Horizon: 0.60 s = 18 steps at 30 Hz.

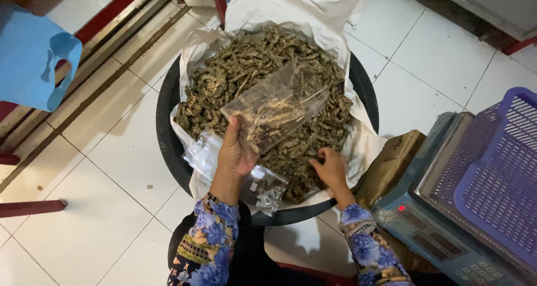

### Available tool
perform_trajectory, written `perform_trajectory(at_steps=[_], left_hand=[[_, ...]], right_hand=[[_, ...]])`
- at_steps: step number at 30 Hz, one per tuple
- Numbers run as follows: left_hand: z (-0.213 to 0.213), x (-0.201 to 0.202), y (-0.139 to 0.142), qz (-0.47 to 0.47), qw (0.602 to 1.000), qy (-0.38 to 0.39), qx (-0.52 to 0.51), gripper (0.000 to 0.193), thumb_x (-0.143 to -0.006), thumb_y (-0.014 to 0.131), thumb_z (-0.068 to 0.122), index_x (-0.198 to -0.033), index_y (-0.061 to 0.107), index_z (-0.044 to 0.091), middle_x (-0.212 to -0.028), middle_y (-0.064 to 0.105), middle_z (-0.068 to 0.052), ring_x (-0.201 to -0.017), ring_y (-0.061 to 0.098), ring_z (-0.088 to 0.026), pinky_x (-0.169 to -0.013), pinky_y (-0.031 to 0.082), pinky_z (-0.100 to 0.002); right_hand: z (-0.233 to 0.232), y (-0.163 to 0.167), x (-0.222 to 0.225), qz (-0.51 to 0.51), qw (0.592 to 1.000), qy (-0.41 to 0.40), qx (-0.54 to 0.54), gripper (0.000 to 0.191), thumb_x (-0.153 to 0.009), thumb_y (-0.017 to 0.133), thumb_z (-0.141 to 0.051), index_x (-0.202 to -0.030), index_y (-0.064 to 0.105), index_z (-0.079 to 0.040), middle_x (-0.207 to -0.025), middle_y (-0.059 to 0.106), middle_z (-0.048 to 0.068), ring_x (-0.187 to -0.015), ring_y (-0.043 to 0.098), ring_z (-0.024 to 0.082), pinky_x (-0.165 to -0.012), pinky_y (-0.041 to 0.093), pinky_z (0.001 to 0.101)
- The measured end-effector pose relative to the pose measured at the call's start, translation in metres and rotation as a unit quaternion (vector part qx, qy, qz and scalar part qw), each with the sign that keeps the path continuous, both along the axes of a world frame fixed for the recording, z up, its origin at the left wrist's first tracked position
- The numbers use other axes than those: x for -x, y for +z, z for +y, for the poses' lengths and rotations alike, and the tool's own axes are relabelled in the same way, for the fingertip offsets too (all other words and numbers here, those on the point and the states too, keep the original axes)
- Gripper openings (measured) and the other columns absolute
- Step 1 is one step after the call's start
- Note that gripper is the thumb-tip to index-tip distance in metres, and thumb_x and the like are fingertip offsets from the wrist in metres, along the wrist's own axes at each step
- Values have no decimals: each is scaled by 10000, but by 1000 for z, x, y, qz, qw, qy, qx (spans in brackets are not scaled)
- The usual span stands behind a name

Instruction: The person sits on the floor beside a large basin of dried shrimp, fills a clear plastic bag by hand, presses the contents down, and places the bag on a weighing scale to check the weight. They then seal the filled bag and set it aside with other packed bags.

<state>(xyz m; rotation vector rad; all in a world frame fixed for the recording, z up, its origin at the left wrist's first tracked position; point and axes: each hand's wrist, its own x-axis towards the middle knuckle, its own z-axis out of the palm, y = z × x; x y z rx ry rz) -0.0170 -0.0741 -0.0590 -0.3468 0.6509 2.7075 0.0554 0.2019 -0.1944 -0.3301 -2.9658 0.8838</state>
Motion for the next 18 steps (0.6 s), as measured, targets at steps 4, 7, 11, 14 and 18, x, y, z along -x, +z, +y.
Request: perform_trajectory(at_steps=[4, 7, 11, 14, 18], left_hand=[[0, -1, -4, 16, 1000, -3, 2, 541, -864, 768, 507, -1251, 654, 147, -1308, 675, -52, -1264, 594, -291, -1110, 434, -560], [-1, -1, -5, -19, 1000, 14, 18, 431, -888, 784, 488, -1167, 661, 183, -1268, 674, -10, -1252, 593, -255, -1111, 421, -551], [-1, -1, -1, -26, 1000, 16, 0, 418, -852, 791, 487, -1125, 664, 197, -1246, 682, 11, -1256, 598, -259, -1120, 425, -590], [1, 1, 3, -23, 1000, 19, -2, 456, -841, 782, 490, -1158, 667, 182, -1262, 688, -17, -1256, 599, -281, -1113, 429, -601], [3, 2, 3, -20, 1000, 12, 3, 549, -844, 771, 484, -1265, 666, 147, -1315, 682, -51, -1269, 595, -290, -1115, 425, -576]], right_hand=[[-14, -1, 13, -23, 991, 79, -105, 428, -804, 815, -267, -1114, 656, -18, -1091, 656, 185, -1059, 561, 435, -875, 430, 615], [-23, -10, 18, -95, 988, 80, -88, 277, -1025, 701, -280, -1159, 638, -47, -1088, 667, 167, -1051, 599, 388, -988, 452, 567], [-29, -19, 19, -12, 991, 96, -93, 269, -963, 708, -183, -1165, 623, -25, -1142, 589, 251, -1050, 538, 448, -880, 438, 584], [-26, -19, 23, -21, 990, 106, -86, 294, -909, 732, -180, -1126, 607, -26, -1174, 599, 233, -1094, 519, 453, -922, 396, 627], [-19, -17, 32, -101, 984, 130, -70, 231, -949, 712, -169, -1133, 607, -78, -1228, 630, 158, -1203, 497, 420, -980, 364, 645]])
